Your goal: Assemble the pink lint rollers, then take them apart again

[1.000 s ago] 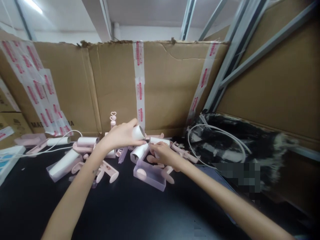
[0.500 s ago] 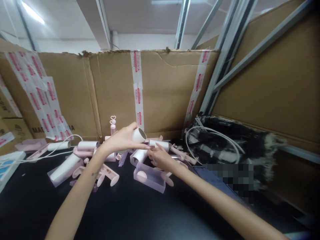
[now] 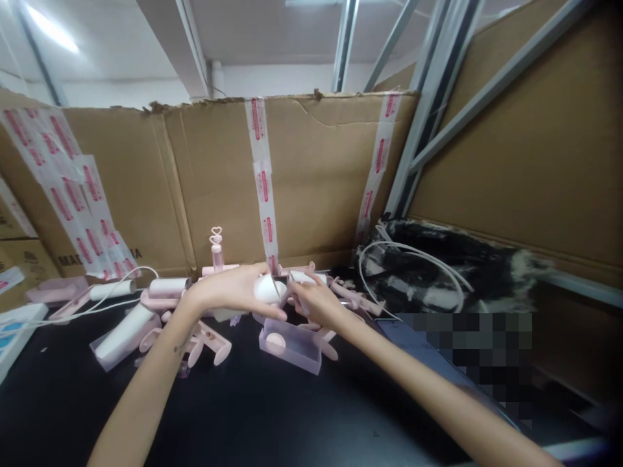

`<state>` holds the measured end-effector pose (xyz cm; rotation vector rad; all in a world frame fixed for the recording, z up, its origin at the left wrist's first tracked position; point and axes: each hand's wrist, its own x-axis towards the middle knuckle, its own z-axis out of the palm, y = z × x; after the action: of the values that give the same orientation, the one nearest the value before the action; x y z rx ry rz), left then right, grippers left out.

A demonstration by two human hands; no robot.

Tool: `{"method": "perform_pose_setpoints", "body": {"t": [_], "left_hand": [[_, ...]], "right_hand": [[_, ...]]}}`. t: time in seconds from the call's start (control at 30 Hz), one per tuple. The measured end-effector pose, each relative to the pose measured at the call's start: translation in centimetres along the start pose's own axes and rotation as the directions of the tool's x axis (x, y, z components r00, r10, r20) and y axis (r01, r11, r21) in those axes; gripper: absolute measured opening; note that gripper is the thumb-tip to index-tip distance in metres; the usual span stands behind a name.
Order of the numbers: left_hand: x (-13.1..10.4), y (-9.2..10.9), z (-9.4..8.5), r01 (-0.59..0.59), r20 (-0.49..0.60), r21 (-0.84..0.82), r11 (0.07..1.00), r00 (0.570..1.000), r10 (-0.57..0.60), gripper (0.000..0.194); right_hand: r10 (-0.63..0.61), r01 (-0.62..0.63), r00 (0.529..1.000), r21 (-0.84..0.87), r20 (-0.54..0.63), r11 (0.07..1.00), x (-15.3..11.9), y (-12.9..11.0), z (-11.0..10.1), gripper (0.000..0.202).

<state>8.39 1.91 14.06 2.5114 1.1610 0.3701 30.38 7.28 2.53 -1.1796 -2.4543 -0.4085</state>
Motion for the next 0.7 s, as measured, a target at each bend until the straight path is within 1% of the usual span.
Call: {"method": "perform_pose_setpoints", "body": {"t": [0.07,0.13,0.2,0.23,0.3,0.37,0.47,0.53,0.6,0.63,0.7], "left_hand": [[-0.1,-0.2,0.3,0.037,0.057,0.019,0.999,0.998,-0.038,0.053],[-0.1,-0.3,0.6,0.073,0.094,-0.002,0.997,0.993,-0.073,0.058],[0.1,-0.3,1.0,0.055,0.153,-0.062,0.997,0.987,-0.045,0.059],[0.3,-0.3,1.2,0.026,0.176,-0.089,0.996,0.984,-0.01,0.057],[0.8,-0.1,1.7,-0.042,0.2,-0.102,0.994,0.978,0.062,0.054],[1.3,0.0,2.2,-0.098,0.214,-0.073,0.993,0.97,0.112,0.053],[2.2,0.1,3.2,-0.16,0.243,-0.075,0.984,0.954,0.174,0.054],[2.9,0.3,4.1,-0.2,0.25,-0.092,0.975,0.943,0.217,0.053],[3.5,0.6,5.3,-0.22,0.27,-0.08,0.972,0.934,0.234,0.049],[3.7,0.8,6.0,-0.224,0.285,-0.059,0.973,0.93,0.231,0.047],[4.1,1.5,7.6,-0.216,0.31,0.013,0.976,0.929,0.202,0.048]], "right_hand": [[0.03,-0.026,0.998,0.073,-0.058,0.997,-1.1,-0.7,-2.2,0.007],[0.041,-0.014,0.994,0.254,-0.101,0.967,-2.7,-1.6,-4.2,0.01],[0.028,0.013,0.995,0.418,-0.091,0.908,-4.3,-2.3,-5.5,0.013],[0.022,0.015,0.997,0.452,-0.075,0.892,-5.0,-2.6,-5.9,0.014],[0.026,-0.002,0.998,0.424,-0.051,0.905,-5.9,-2.8,-6.1,0.015],[0.046,-0.022,0.998,0.39,-0.052,0.921,-6.3,-2.6,-6.1,0.013],[0.09,-0.062,0.995,0.406,-0.051,0.912,-6.6,-2.0,-6.4,0.012],[0.164,-0.118,0.984,0.441,-0.066,0.889,-6.7,-1.5,-6.8,0.012],[0.269,-0.2,0.959,0.463,-0.089,0.864,-6.6,-0.7,-7.0,0.01],[0.319,-0.247,0.943,0.444,-0.095,0.861,-6.4,-0.3,-6.9,0.009],[0.356,-0.323,0.932,0.299,-0.063,0.898,-5.5,0.6,-6.2,0.008]]}}
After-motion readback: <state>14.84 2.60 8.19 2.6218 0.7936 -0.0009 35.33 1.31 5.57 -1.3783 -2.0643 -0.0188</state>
